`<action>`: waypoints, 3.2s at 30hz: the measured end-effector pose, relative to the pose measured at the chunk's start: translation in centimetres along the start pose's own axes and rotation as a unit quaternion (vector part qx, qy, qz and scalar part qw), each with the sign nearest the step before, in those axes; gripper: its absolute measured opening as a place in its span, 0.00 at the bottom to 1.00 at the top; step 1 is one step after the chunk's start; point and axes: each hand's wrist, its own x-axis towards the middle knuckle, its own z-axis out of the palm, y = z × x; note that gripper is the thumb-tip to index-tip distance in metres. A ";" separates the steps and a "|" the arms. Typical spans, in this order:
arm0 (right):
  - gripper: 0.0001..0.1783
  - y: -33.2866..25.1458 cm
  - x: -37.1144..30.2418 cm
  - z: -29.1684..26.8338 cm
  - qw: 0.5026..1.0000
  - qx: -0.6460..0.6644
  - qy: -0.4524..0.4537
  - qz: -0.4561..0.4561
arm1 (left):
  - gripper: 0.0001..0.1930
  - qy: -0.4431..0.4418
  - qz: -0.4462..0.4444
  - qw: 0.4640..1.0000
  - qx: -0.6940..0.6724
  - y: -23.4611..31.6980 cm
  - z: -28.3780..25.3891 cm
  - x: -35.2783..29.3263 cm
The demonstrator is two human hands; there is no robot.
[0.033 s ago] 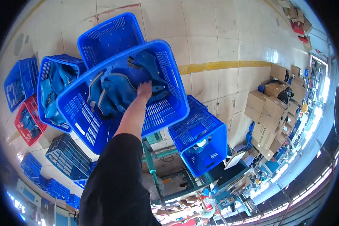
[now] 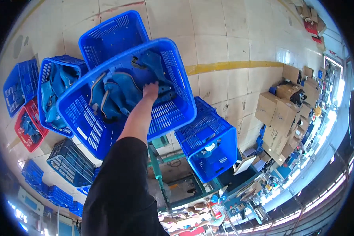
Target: Hammer and align footwear components on a last for shoe production.
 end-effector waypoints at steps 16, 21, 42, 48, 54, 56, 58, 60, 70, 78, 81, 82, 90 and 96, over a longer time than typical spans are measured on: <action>0.28 12.2 -2.2 0.1 0.981 0.060 0.170 -0.070 | 0.24 -0.028 0.354 0.884 -0.303 8.1 -20.3 -26.9; 0.43 7.9 -1.4 1.1 0.903 0.351 0.080 -0.233 | 0.29 -0.368 0.345 0.776 -0.380 14.2 -18.7 -38.7; 0.27 24.7 -1.1 2.4 0.741 0.627 -0.044 -0.238 | 0.43 -0.558 0.327 0.692 0.322 21.9 9.5 -71.5; 0.25 26.4 -1.7 1.6 0.748 0.607 -0.012 -0.268 | 0.43 -0.538 0.367 0.655 0.382 22.1 10.1 -71.9; 0.25 28.1 -2.7 0.6 0.757 0.598 0.003 -0.264 | 0.42 -0.573 0.328 0.605 0.446 25.4 10.4 -76.1; 0.23 28.2 -2.6 1.4 0.698 0.668 0.003 -0.258 | 0.41 -0.576 0.320 0.577 0.482 26.0 11.0 -77.1; 0.21 28.4 -2.3 0.5 0.667 0.694 -0.026 -0.268 | 0.39 -0.587 0.319 0.560 0.490 26.3 11.4 -77.1; 0.21 28.5 -2.0 0.0 0.636 0.724 -0.022 -0.266 | 0.38 -0.582 0.325 0.543 0.511 26.8 11.6 -77.4; 0.23 29.6 -0.2 -1.6 0.592 0.780 -0.076 -0.187 | 0.34 -0.618 0.147 0.579 0.511 30.3 13.1 -80.2; 0.25 30.6 0.9 -2.4 0.631 0.762 -0.077 -0.126 | 0.29 -0.680 0.154 0.663 0.273 35.2 4.8 -72.1; 0.24 32.3 2.2 1.1 0.668 0.733 0.024 -0.127 | 0.27 -0.669 0.247 0.636 0.294 35.3 2.1 -73.6; 0.24 32.8 2.2 1.5 0.678 0.719 0.089 -0.127 | 0.26 -0.640 0.272 0.679 0.235 34.0 2.1 -72.7; 0.35 48.9 2.1 14.5 0.672 0.213 0.495 0.507 | 0.18 -0.568 0.312 0.750 0.131 31.1 1.2 -74.2; 0.40 53.4 2.7 22.6 0.747 0.317 0.334 0.479 | 0.19 -0.574 0.279 0.762 0.110 30.4 0.7 -73.4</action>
